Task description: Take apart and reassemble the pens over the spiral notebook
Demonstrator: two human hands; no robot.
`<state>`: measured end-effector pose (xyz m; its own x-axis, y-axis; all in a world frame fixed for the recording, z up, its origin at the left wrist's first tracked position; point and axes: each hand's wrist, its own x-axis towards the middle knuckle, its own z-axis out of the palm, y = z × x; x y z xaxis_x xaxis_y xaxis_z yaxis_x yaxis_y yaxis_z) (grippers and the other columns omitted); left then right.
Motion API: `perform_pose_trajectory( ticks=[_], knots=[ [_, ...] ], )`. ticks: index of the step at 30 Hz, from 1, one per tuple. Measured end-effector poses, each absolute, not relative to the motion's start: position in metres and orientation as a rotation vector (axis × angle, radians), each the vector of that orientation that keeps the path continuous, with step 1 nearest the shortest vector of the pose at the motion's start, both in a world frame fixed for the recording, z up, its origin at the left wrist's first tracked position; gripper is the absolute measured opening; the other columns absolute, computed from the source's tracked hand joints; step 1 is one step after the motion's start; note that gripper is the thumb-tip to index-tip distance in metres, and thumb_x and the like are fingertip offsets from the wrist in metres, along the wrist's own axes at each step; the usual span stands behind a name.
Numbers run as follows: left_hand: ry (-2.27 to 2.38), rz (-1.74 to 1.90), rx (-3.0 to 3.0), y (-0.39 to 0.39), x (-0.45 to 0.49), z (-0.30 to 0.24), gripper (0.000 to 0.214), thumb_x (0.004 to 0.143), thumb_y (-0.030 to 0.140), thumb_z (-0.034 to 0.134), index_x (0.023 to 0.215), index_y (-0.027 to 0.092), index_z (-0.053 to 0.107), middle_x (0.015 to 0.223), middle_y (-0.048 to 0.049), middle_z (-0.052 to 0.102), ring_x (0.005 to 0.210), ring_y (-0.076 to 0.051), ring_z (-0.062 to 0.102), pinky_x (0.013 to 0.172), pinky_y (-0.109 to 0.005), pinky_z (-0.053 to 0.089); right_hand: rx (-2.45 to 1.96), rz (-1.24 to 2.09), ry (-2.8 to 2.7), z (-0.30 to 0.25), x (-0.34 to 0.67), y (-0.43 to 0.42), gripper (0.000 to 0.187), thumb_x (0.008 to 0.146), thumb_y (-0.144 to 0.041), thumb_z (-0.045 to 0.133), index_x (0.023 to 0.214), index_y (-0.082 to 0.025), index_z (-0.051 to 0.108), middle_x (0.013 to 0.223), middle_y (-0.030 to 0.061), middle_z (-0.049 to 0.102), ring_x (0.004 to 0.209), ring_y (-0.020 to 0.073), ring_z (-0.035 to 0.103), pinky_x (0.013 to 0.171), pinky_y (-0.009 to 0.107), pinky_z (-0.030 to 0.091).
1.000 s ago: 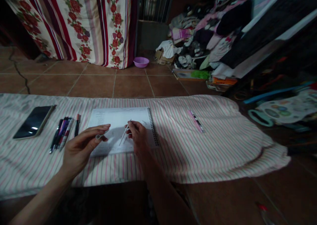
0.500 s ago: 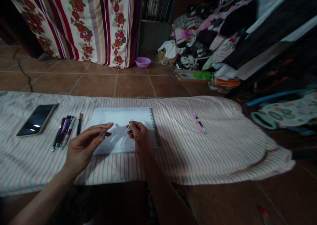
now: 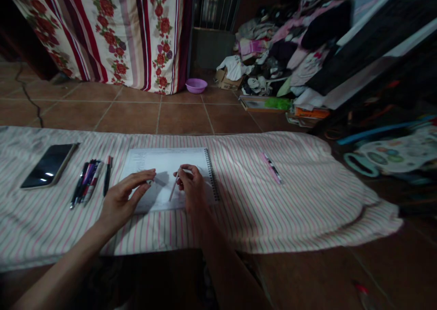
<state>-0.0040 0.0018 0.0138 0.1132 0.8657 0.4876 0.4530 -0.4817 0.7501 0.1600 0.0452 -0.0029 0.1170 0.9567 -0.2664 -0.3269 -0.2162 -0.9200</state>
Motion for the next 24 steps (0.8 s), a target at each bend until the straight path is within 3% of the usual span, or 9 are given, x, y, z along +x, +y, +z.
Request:
perform_pose_trajectory(
  ticks=[6,10,14,20,24],
  knots=[
    [1.372,1.222,2.208,0.006,-0.006,0.003,0.021,0.085,0.016,0.048,0.102,0.017,0.06,0.106,-0.008,0.066,0.101,-0.017,0.06,0.089,-0.034,0.049,-1.094,1.505,-0.692,0.006,0.163,0.044,0.024,0.061,-0.031,0.07,0.08,-0.018,0.063,0.065,-0.0011,0.064,0.05,0.0052,0.048,0.044,0.017,0.033],
    [1.375,1.159,2.298,0.007,-0.005,-0.002,0.021,0.086,0.017,0.046,0.102,0.017,0.059,0.103,-0.0091,0.066,0.099,-0.018,0.06,0.086,-0.035,0.051,-0.95,1.601,-0.632,0.015,0.165,0.041,0.028,0.058,-0.028,0.072,0.084,-0.018,0.066,0.075,0.0002,0.066,0.062,0.0071,0.055,0.055,0.018,0.042],
    [1.355,1.044,2.355,0.008,-0.003,-0.003,0.021,0.086,0.018,0.044,0.101,0.016,0.06,0.101,-0.0096,0.066,0.096,-0.018,0.061,0.083,-0.035,0.052,-1.023,1.487,-0.755,0.014,0.164,0.04,0.03,0.06,-0.029,0.071,0.088,-0.02,0.065,0.081,0.0014,0.067,0.068,0.0098,0.058,0.066,0.023,0.046],
    [1.306,0.957,2.405,0.007,-0.001,-0.002,0.023,0.085,0.017,0.044,0.101,0.015,0.061,0.097,-0.0101,0.066,0.091,-0.018,0.062,0.08,-0.033,0.053,-1.247,1.288,-1.144,-0.001,0.167,0.037,0.026,0.073,-0.041,0.056,0.074,-0.016,0.063,0.062,0.0011,0.061,0.048,0.0083,0.05,0.044,0.02,0.038],
    [1.308,0.876,2.4,0.006,-0.003,-0.004,0.024,0.086,0.017,0.043,0.101,0.016,0.06,0.098,-0.0096,0.065,0.092,-0.018,0.061,0.082,-0.033,0.052,-1.357,1.232,-1.281,-0.003,0.173,0.032,0.024,0.073,-0.038,0.057,0.061,-0.017,0.057,0.054,-0.0006,0.057,0.042,0.0077,0.045,0.04,0.019,0.035]
  ],
)
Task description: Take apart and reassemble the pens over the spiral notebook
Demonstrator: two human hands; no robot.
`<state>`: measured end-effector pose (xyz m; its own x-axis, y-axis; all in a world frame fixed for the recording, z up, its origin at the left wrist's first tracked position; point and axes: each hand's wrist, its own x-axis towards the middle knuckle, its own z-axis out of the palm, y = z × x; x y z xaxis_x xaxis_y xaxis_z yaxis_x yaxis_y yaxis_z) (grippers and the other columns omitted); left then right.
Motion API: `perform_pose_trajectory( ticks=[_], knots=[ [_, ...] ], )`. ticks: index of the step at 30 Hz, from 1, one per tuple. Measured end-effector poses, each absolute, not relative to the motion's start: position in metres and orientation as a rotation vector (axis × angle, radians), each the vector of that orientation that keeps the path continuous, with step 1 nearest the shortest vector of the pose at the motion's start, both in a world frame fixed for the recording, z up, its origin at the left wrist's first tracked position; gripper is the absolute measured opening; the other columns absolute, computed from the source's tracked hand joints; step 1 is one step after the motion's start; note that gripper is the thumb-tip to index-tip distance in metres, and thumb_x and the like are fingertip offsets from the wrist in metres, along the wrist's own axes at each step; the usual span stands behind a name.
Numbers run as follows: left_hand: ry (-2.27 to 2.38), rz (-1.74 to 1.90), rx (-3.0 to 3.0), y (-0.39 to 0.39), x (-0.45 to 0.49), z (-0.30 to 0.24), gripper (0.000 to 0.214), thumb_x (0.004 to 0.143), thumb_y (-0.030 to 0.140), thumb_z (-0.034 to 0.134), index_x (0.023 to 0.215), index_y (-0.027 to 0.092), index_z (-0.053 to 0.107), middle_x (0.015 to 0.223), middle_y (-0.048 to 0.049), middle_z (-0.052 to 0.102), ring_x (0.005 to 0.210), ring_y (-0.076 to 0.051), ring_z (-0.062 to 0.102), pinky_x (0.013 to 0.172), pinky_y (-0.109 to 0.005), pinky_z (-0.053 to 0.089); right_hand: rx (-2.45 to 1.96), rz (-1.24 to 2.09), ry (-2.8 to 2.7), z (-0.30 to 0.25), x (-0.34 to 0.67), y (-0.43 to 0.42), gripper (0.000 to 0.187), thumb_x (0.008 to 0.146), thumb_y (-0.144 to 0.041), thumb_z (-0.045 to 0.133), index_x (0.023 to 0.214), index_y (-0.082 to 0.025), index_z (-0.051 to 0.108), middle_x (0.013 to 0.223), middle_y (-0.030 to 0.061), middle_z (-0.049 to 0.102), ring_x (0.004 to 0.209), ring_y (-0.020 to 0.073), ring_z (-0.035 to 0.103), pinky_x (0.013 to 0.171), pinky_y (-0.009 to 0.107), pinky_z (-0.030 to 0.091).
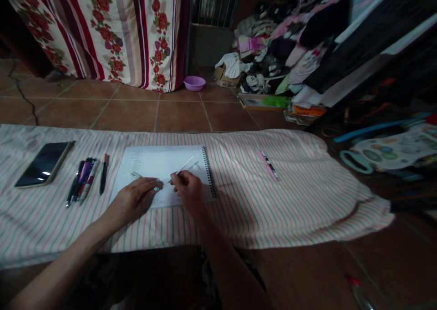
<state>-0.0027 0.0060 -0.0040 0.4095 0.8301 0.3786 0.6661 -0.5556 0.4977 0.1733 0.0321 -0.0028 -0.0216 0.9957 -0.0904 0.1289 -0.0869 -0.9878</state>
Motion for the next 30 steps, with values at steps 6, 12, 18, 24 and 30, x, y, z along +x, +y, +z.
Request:
perform_pose_trajectory(
  ticks=[6,12,18,24,30],
  knots=[
    [1.304,0.808,2.389,0.006,-0.005,-0.009,0.023,0.087,0.017,0.041,0.102,0.017,0.059,0.099,-0.0085,0.064,0.091,-0.017,0.059,0.082,-0.033,0.051,-1.462,1.143,-1.502,-0.006,0.181,0.022,0.015,0.074,-0.031,0.055,0.067,-0.018,0.06,0.056,-0.0002,0.061,0.049,0.0115,0.055,0.047,0.022,0.041],
    [1.283,0.778,2.385,0.005,-0.006,-0.007,0.023,0.087,0.016,0.04,0.101,0.016,0.058,0.098,-0.0086,0.064,0.09,-0.017,0.059,0.081,-0.032,0.05,-1.461,1.115,-1.549,-0.018,0.188,0.019,0.016,0.075,-0.032,0.055,0.078,-0.019,0.066,0.059,0.0005,0.064,0.05,0.0136,0.058,0.048,0.023,0.043],
    [1.297,0.792,2.386,0.005,-0.006,-0.007,0.023,0.086,0.016,0.041,0.1,0.016,0.059,0.098,-0.0087,0.065,0.091,-0.018,0.06,0.081,-0.033,0.05,-1.479,0.996,-1.661,-0.018,0.19,0.017,0.016,0.074,-0.031,0.056,0.072,-0.02,0.069,0.055,0.0002,0.062,0.049,0.0134,0.056,0.048,0.023,0.041],
    [1.306,0.782,2.384,0.006,-0.006,-0.008,0.023,0.086,0.018,0.042,0.101,0.016,0.059,0.098,-0.0086,0.065,0.09,-0.018,0.06,0.081,-0.033,0.051,-1.464,1.038,-1.627,-0.021,0.192,0.019,0.019,0.075,-0.032,0.055,0.069,-0.02,0.068,0.055,-0.0002,0.063,0.049,0.0137,0.057,0.048,0.022,0.039],
    [1.308,0.8,2.399,0.006,-0.005,-0.008,0.023,0.086,0.018,0.042,0.1,0.016,0.06,0.097,-0.0088,0.065,0.09,-0.018,0.06,0.081,-0.033,0.051,-1.462,1.044,-1.616,-0.018,0.192,0.017,0.017,0.072,-0.032,0.058,0.067,-0.021,0.069,0.052,-0.001,0.062,0.049,0.0134,0.056,0.048,0.022,0.038]
  ],
)
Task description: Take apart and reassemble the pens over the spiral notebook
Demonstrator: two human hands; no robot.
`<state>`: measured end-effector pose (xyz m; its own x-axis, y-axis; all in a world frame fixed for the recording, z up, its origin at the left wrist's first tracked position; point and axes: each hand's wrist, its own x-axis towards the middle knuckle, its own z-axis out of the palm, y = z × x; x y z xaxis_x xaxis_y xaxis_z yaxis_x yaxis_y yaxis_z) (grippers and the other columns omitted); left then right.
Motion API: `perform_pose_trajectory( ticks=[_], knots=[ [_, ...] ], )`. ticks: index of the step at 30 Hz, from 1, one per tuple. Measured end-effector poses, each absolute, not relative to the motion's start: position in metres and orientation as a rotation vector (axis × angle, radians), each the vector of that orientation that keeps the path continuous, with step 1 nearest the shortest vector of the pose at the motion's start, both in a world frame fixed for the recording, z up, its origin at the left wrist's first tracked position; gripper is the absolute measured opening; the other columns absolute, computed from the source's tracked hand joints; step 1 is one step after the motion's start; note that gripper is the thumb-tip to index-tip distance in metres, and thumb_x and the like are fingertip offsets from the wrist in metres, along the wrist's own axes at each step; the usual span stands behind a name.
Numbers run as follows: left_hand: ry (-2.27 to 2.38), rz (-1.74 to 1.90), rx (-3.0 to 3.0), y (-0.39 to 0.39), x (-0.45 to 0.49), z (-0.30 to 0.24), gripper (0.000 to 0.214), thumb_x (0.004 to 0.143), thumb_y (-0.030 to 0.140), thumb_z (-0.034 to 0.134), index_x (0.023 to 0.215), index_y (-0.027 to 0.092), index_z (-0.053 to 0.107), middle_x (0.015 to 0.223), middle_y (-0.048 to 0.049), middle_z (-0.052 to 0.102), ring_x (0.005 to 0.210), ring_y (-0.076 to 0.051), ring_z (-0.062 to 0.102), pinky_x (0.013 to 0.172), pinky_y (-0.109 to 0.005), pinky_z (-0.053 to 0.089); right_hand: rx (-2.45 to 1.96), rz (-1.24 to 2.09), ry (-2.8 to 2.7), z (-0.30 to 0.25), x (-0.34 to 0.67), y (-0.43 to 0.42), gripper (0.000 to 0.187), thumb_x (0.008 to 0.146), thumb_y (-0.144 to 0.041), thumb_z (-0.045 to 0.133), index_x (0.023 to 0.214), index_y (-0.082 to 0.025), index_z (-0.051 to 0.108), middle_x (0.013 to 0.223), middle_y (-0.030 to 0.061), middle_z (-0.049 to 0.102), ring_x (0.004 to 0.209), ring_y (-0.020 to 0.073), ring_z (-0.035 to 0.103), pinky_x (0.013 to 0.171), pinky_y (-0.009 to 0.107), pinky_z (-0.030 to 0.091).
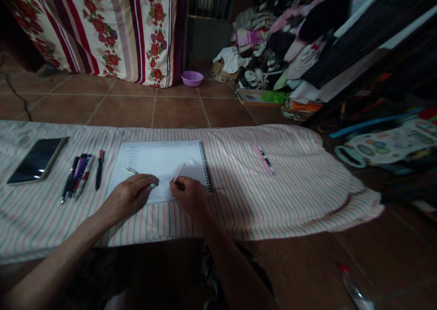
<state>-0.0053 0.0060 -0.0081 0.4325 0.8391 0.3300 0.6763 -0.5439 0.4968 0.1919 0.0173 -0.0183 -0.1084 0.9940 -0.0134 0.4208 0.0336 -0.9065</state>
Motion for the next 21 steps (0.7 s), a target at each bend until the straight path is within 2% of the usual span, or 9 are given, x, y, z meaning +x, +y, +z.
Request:
perform_pose_trajectory(
  ticks=[6,14,21],
  knots=[
    [1.31,0.81,2.396,0.006,-0.005,-0.008,0.024,0.086,0.018,0.042,0.101,0.017,0.06,0.096,-0.0084,0.065,0.089,-0.018,0.061,0.081,-0.034,0.051,-1.45,1.05,-1.667,-0.016,0.192,0.016,0.019,0.073,-0.033,0.057,0.063,-0.02,0.067,0.049,-0.0017,0.059,0.047,0.0126,0.054,0.046,0.021,0.037],
    [1.339,0.908,2.408,0.007,-0.003,-0.007,0.023,0.085,0.02,0.044,0.1,0.018,0.061,0.095,-0.0083,0.066,0.088,-0.017,0.062,0.079,-0.031,0.052,-1.391,1.278,-1.397,-0.013,0.19,0.022,0.018,0.073,-0.035,0.056,0.072,-0.019,0.063,0.056,-0.0016,0.059,0.043,0.0101,0.052,0.041,0.021,0.041],
    [1.374,0.926,2.411,0.007,-0.001,-0.004,0.022,0.084,0.021,0.046,0.1,0.016,0.061,0.094,-0.0094,0.066,0.086,-0.018,0.062,0.077,-0.032,0.052,-1.31,1.242,-1.289,-0.007,0.184,0.02,0.018,0.075,-0.032,0.053,0.082,-0.018,0.061,0.058,-0.0019,0.058,0.044,0.0079,0.051,0.039,0.018,0.04]
  ],
)
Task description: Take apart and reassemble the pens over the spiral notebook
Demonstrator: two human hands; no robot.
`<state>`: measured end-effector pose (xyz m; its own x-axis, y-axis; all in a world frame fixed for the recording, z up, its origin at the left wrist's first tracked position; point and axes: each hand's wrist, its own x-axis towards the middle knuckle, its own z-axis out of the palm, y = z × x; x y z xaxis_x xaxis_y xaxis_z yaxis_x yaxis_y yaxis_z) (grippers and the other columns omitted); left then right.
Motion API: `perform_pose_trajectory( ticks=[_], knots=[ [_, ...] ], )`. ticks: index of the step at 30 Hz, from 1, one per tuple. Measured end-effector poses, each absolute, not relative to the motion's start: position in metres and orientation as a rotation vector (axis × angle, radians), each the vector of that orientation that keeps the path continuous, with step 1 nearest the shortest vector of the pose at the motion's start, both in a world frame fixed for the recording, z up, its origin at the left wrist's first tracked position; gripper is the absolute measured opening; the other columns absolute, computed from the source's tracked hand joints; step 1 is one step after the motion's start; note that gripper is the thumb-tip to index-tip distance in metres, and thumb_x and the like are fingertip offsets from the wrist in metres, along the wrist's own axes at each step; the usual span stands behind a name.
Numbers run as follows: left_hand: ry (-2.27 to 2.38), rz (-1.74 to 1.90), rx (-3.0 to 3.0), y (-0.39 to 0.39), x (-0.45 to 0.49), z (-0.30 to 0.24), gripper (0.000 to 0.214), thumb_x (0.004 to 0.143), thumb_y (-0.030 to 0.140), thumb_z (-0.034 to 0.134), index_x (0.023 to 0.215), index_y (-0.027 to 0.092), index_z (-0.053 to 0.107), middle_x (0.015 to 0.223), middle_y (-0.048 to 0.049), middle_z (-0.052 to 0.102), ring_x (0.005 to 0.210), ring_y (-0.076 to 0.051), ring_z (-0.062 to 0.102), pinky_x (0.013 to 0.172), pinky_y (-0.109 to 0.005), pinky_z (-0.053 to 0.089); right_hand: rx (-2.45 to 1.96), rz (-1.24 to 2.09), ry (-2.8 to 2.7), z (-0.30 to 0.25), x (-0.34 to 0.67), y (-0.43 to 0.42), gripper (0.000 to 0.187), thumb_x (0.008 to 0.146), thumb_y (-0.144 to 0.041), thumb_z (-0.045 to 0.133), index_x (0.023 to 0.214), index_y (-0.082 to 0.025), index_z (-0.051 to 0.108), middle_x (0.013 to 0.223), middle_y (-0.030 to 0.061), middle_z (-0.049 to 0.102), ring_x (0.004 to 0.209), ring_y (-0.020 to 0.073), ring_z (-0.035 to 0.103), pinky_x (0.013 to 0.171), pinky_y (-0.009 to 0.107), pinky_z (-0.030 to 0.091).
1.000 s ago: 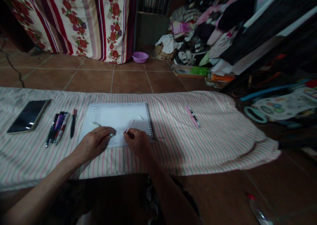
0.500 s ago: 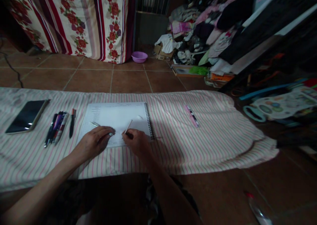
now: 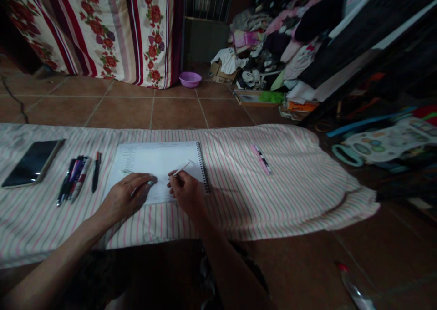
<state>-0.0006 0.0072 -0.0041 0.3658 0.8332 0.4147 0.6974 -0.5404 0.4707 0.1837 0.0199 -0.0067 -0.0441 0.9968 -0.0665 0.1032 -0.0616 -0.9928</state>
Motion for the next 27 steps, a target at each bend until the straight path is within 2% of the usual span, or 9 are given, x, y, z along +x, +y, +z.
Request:
perform_pose_trajectory(
  ticks=[4,8,15,21,27],
  knots=[
    [1.392,0.93,2.423,0.0079,0.0009,-0.005,0.02,0.084,0.021,0.047,0.099,0.016,0.061,0.092,-0.009,0.065,0.085,-0.019,0.061,0.076,-0.033,0.053,-1.322,1.144,-1.414,-0.0057,0.1802,0.0185,0.019,0.079,-0.028,0.048,0.087,-0.018,0.062,0.059,-0.0012,0.06,0.045,0.0086,0.053,0.042,0.018,0.041],
    [1.397,0.935,2.43,0.0085,0.0019,-0.0069,0.02,0.085,0.02,0.046,0.101,0.018,0.059,0.094,-0.0083,0.064,0.086,-0.018,0.061,0.077,-0.032,0.052,-1.363,0.927,-1.592,-0.0037,0.1802,0.0181,0.02,0.082,-0.024,0.044,0.086,-0.018,0.063,0.071,0.0023,0.067,0.052,0.0096,0.06,0.05,0.02,0.046],
    [1.43,0.921,2.417,0.0095,0.003,-0.0081,0.021,0.086,0.022,0.045,0.1,0.017,0.059,0.095,-0.0081,0.065,0.086,-0.018,0.061,0.077,-0.033,0.052,-1.292,0.767,-1.686,-0.0058,0.1794,0.0204,0.024,0.084,-0.017,0.041,0.101,-0.018,0.058,0.084,0.0051,0.071,0.064,0.0122,0.067,0.061,0.023,0.054],
    [1.457,0.977,2.389,0.0106,0.0032,-0.0076,0.023,0.087,0.024,0.044,0.101,0.016,0.061,0.095,-0.0082,0.065,0.087,-0.017,0.061,0.078,-0.031,0.052,-1.238,0.737,-1.718,-0.0076,0.1816,0.0244,0.032,0.081,-0.012,0.04,0.11,-0.016,0.055,0.091,0.0089,0.07,0.07,0.0135,0.068,0.062,0.026,0.056],
    [1.444,1.087,2.411,0.0109,0.0026,-0.0058,0.023,0.086,0.024,0.045,0.099,0.015,0.061,0.093,-0.0087,0.066,0.087,-0.018,0.062,0.077,-0.031,0.052,-1.236,0.757,-1.706,-0.0071,0.1831,0.026,0.036,0.086,-0.015,0.035,0.115,-0.014,0.055,0.094,0.0104,0.069,0.067,0.0133,0.068,0.062,0.026,0.056]
  ],
)
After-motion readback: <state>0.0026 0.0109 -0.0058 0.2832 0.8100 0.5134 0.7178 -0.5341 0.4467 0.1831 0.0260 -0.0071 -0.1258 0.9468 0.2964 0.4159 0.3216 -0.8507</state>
